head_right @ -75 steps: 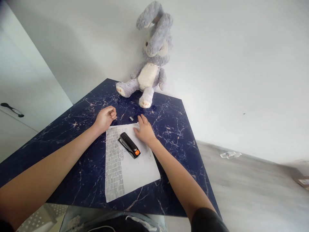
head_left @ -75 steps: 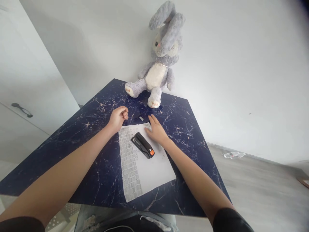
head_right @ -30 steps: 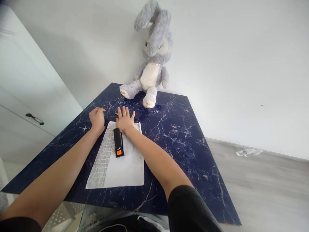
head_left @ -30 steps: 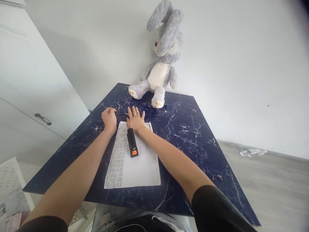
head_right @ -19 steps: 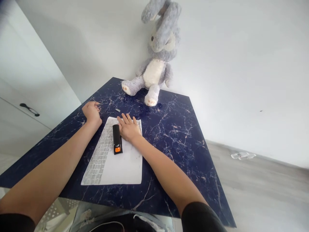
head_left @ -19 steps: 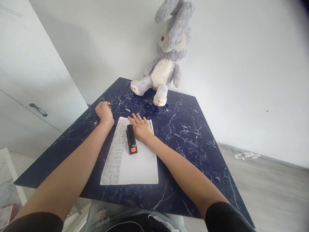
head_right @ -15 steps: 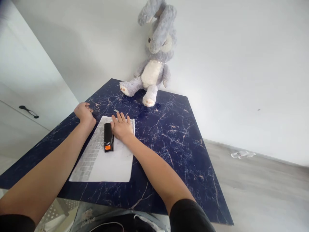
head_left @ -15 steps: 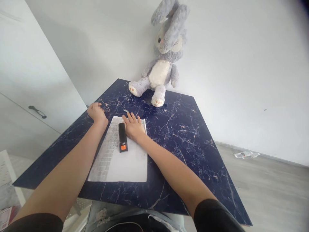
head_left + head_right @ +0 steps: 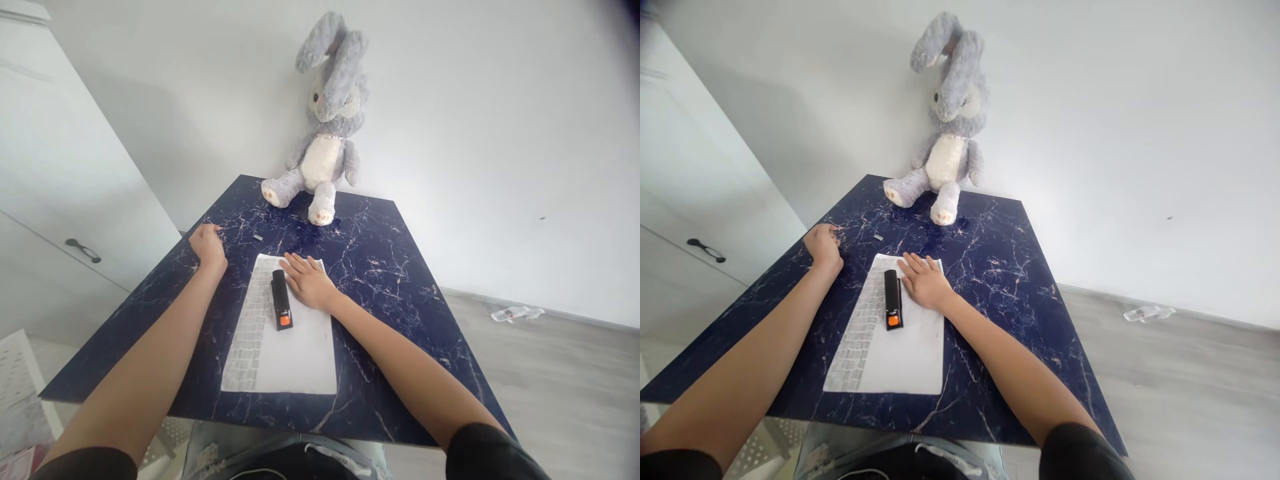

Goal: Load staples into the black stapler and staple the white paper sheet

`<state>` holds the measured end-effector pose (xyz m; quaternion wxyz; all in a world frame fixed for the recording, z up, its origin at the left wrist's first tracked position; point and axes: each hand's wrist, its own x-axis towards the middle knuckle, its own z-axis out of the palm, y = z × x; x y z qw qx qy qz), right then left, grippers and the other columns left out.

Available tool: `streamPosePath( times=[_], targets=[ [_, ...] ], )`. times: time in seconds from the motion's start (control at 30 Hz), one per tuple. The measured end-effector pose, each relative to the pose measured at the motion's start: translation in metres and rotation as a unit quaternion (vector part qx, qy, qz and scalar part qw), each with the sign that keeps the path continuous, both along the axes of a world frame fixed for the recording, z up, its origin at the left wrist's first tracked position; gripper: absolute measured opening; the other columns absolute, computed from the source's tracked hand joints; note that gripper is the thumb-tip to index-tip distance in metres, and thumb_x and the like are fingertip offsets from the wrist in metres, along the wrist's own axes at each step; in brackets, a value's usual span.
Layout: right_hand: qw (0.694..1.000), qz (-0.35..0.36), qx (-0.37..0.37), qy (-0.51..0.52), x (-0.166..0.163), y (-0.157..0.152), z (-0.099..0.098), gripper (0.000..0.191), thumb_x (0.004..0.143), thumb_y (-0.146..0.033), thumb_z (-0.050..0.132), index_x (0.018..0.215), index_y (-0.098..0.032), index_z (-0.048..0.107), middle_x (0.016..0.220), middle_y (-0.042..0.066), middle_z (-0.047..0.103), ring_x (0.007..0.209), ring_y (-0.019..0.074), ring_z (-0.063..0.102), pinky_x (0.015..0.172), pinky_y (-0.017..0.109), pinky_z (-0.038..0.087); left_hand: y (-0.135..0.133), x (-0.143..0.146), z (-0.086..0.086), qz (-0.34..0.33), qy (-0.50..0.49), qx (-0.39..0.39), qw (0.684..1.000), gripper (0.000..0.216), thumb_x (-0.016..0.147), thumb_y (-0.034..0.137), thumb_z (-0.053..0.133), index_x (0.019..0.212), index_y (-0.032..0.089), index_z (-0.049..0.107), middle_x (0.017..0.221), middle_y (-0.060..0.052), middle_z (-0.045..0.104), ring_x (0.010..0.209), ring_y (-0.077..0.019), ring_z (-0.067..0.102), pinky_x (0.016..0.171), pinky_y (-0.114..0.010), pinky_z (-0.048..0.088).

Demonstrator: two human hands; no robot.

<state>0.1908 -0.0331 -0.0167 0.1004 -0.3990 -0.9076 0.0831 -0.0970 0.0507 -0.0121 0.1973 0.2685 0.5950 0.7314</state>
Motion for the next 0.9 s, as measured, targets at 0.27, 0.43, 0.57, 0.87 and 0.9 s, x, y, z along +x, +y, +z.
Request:
streamPosePath(
  times=[0.27,0.43,0.57,0.87,0.9],
  targets=[
    [0.999,-0.038,-0.015,0.006,0.064,-0.022,0.001,0.055,0.112,-0.038,0.029,0.165,-0.026,0.033,0.174,0.005,0.024,0.162,0.0244,0.022,0.132,0.053,0.016,-0.039,0.069,0.011,-0.188,0.277,-0.044,0.941,0.018,0.084,0.020,0.054,0.071,0.021,0.066,0.064,0.000,0.059,0.064,-0.0180,0.054,0.063,-0.030,0.037],
    [0.999,-0.032,-0.019,0.040,0.066,-0.019,0.003,0.053,0.110,-0.037,0.034,0.161,-0.023,0.041,0.172,0.008,0.031,0.160,0.0272,0.026,0.132,0.055,0.018,-0.066,0.118,0.010,-0.435,0.411,0.010,0.801,0.023,0.098,0.019,0.045,0.088,0.023,0.065,0.085,-0.003,0.067,0.081,-0.0213,0.062,0.078,-0.034,0.044],
    [0.975,-0.126,0.006,0.185,0.062,-0.034,0.021,0.044,0.111,-0.036,0.029,0.141,-0.020,0.057,0.149,0.014,0.057,0.141,0.0259,0.052,0.120,0.046,0.041,-0.068,0.125,-0.001,-0.516,0.481,0.037,0.708,0.028,0.096,0.007,0.038,0.099,0.022,0.061,0.099,-0.007,0.064,0.096,-0.0241,0.058,0.089,-0.038,0.046],
    [0.966,-0.155,-0.139,0.154,0.046,-0.086,0.054,0.019,0.086,-0.025,0.067,0.103,-0.021,0.058,0.081,0.002,0.067,0.065,0.0185,0.060,0.060,0.030,0.045,-0.064,0.123,-0.006,-0.525,0.530,0.013,0.666,0.033,0.094,0.000,0.036,0.105,0.019,0.061,0.109,-0.009,0.060,0.101,-0.0249,0.053,0.095,-0.043,0.046],
    [0.968,-0.154,-0.120,0.157,0.051,-0.083,0.053,0.016,0.088,-0.021,0.062,0.103,-0.021,0.059,0.080,0.002,0.067,0.064,0.0177,0.060,0.061,0.030,0.044,-0.065,0.123,-0.006,-0.527,0.526,0.009,0.668,0.033,0.095,0.000,0.036,0.104,0.019,0.062,0.108,-0.009,0.060,0.101,-0.0247,0.053,0.095,-0.042,0.046]
  ],
)
